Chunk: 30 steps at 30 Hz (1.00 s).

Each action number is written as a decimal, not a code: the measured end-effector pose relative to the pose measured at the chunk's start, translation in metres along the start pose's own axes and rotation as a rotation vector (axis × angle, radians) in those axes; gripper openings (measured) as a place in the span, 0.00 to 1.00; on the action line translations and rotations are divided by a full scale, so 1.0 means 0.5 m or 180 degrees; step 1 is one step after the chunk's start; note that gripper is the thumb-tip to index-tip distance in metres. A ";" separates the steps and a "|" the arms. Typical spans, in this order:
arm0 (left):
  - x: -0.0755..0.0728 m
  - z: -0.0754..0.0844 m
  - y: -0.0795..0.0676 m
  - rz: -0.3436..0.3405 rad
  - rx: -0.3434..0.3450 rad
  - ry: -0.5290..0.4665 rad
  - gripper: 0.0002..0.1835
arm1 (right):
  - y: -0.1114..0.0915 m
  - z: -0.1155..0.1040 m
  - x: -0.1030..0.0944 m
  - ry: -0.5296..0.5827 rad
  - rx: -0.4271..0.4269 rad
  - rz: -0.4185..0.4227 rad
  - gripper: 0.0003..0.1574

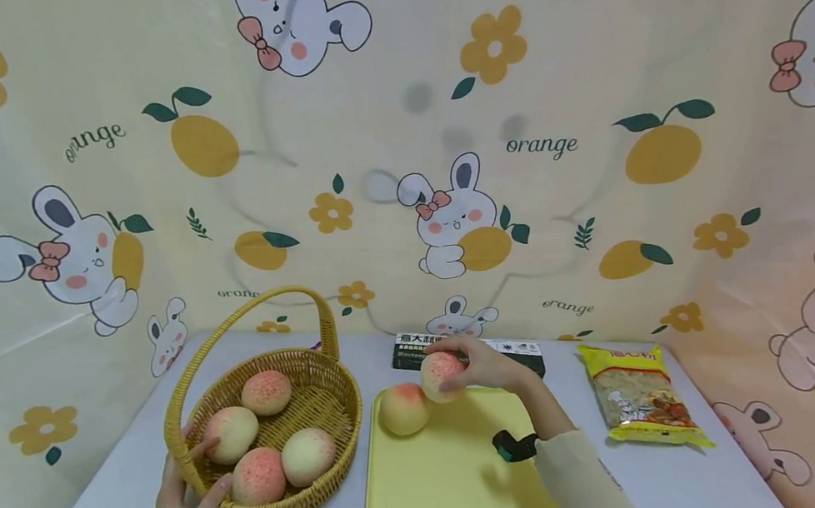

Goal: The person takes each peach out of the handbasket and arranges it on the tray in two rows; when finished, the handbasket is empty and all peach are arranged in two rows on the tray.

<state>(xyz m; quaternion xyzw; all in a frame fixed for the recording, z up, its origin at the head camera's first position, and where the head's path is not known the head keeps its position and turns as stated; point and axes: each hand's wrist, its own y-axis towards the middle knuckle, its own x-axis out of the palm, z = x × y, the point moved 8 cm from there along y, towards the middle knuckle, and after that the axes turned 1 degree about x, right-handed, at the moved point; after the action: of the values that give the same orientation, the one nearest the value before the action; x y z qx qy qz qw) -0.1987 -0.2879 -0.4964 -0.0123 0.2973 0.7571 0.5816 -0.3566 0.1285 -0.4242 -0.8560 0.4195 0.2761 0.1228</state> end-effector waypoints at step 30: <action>0.001 0.001 0.002 -0.0002 0.0009 -0.0022 0.35 | -0.061 0.086 0.012 -0.0096 0.0105 -0.0045 0.36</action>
<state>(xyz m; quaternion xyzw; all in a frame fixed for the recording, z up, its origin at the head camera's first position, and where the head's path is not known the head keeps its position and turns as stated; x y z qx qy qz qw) -0.1994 -0.2874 -0.4959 -0.0089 0.2963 0.7565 0.5829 -0.3456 0.1626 -0.4634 -0.8525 0.4161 0.2812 0.1451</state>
